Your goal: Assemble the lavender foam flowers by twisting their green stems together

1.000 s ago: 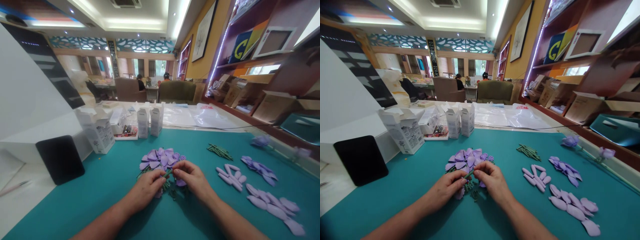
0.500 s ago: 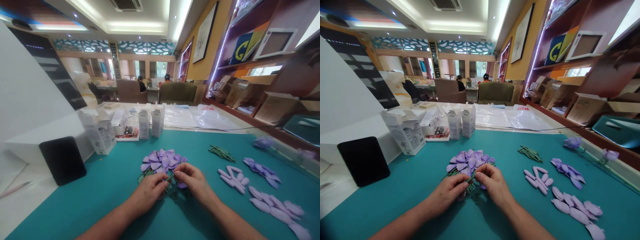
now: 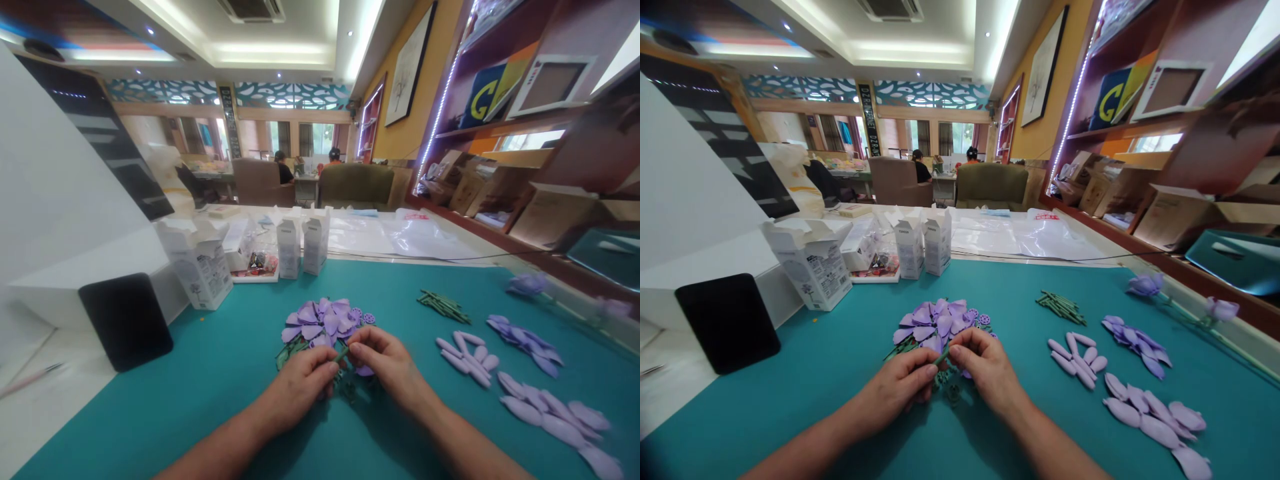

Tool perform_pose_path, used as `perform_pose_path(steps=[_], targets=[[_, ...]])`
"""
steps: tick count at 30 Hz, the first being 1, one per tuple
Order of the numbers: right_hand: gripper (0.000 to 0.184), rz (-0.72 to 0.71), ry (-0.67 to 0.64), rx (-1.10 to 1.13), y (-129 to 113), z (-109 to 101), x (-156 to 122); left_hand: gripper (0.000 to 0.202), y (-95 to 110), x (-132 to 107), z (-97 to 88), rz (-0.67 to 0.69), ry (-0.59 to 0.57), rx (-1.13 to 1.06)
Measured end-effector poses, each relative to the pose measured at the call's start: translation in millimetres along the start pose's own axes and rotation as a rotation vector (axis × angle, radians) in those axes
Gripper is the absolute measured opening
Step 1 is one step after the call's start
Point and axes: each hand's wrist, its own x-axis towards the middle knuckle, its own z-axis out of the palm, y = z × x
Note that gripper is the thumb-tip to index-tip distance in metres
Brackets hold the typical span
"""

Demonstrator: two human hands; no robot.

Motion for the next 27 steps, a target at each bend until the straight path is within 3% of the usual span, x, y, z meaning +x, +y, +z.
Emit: perform_pose_path(steps=[18,27], targets=[[0.037,0.020,-0.013,-0.025,-10.2,1.0,-4.0,0.028,4.8,-1.6,1.3,-0.004,0.026,0.020],[0.036,0.016,-0.012,-0.015,-4.4,0.7,-2.4,0.025,2.7,-2.1,3.5,0.017,0.051,0.048]])
